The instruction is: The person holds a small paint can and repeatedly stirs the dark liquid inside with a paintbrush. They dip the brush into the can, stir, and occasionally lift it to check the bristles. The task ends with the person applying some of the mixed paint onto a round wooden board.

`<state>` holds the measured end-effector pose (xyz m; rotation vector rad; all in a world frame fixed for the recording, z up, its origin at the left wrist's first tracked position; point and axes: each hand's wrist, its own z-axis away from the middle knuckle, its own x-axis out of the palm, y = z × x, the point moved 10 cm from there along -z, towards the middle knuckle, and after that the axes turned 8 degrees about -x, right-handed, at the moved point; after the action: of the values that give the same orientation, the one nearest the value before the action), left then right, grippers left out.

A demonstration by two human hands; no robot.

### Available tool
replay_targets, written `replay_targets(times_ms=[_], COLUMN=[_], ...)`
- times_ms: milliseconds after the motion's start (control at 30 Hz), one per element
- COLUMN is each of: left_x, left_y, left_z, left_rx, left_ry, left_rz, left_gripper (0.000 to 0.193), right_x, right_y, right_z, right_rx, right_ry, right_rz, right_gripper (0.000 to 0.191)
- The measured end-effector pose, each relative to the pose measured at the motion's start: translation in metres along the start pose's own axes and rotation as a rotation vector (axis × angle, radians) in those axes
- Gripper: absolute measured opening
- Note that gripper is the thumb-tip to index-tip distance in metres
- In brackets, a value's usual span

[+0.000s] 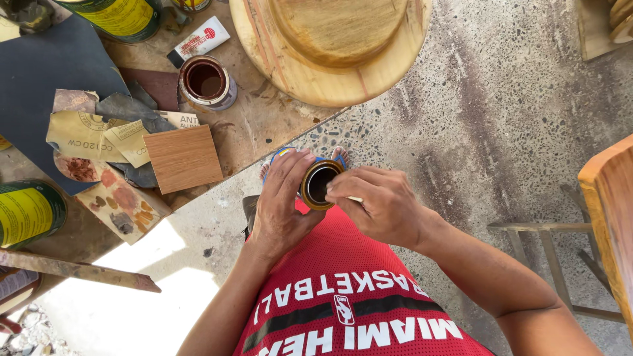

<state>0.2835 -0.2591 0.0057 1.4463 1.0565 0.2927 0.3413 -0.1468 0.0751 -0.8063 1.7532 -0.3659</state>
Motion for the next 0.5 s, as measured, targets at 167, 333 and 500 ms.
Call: replay_targets(times_ms=[167, 333, 500], left_x=[0.002, 0.0, 0.0], left_y=[-0.002, -0.001, 0.001], left_z=[0.001, 0.0, -0.001], left_rx=[-0.015, -0.001, 0.01], left_ry=[-0.017, -0.004, -0.019], left_rz=[0.0, -0.022, -0.04], left_gripper=[0.086, 0.087, 0.087], right_x=[0.003, -0.001, -0.002], right_y=[0.001, -0.001, -0.001], right_z=[0.0, -0.001, -0.002], right_rx=[0.018, 0.005, -0.012], right_ry=[-0.027, 0.01, 0.029], right_rz=[0.001, -0.015, -0.004], right_gripper=[0.017, 0.017, 0.019])
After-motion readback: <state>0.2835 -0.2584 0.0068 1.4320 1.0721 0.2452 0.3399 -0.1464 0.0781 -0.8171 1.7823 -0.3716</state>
